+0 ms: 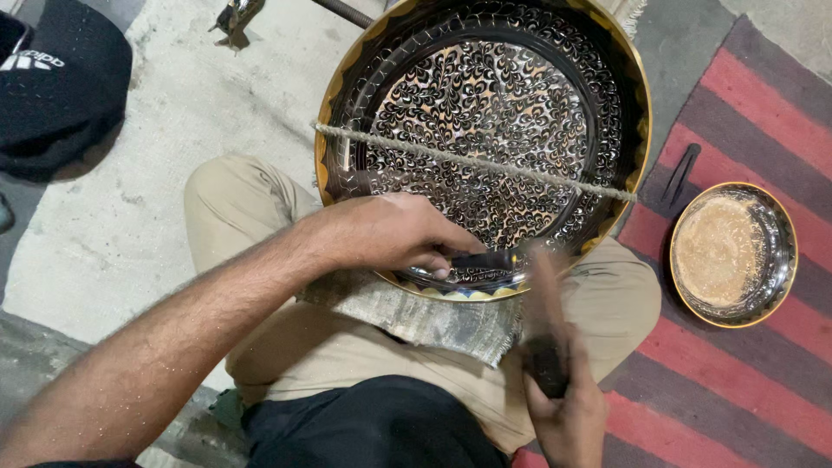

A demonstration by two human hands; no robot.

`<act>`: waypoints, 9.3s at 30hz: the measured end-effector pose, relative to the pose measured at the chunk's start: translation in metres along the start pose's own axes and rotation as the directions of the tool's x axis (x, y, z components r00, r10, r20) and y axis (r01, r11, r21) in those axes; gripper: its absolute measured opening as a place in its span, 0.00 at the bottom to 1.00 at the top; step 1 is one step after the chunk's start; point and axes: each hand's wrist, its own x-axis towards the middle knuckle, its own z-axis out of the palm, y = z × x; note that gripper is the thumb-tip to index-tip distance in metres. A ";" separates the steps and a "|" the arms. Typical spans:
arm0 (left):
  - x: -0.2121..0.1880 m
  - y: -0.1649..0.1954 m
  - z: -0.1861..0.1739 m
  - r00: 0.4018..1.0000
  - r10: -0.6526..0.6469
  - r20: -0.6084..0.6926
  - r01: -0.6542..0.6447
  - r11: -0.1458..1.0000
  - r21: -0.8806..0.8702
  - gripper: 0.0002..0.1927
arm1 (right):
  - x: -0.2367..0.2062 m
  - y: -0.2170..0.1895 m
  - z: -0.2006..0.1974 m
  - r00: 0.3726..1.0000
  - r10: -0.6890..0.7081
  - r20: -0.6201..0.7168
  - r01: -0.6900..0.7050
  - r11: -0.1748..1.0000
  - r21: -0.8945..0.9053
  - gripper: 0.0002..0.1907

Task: The person sits cross-legged and repeatedly strikes a metal tray with a hammer while holding a chisel against its surface. The tray is secured with a rope and rests on a cloth on the person's lap.

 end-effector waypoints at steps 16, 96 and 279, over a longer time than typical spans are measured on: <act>-0.111 0.005 -0.064 0.606 -0.038 -0.794 0.032 0.999 -0.024 0.20 | 0.077 -0.066 0.010 0.944 -0.014 -0.330 0.241 0.710 0.662 0.31; 0.022 -0.005 0.022 0.973 0.154 -0.173 -0.159 0.987 -0.016 0.26 | 0.060 -0.004 -0.045 0.995 0.012 -0.099 0.035 0.884 0.467 0.23; -0.005 0.025 0.107 0.540 -0.316 -0.780 0.152 0.948 -0.279 0.22 | 0.181 -0.131 -0.157 0.835 -0.278 0.474 0.439 0.856 -0.271 0.31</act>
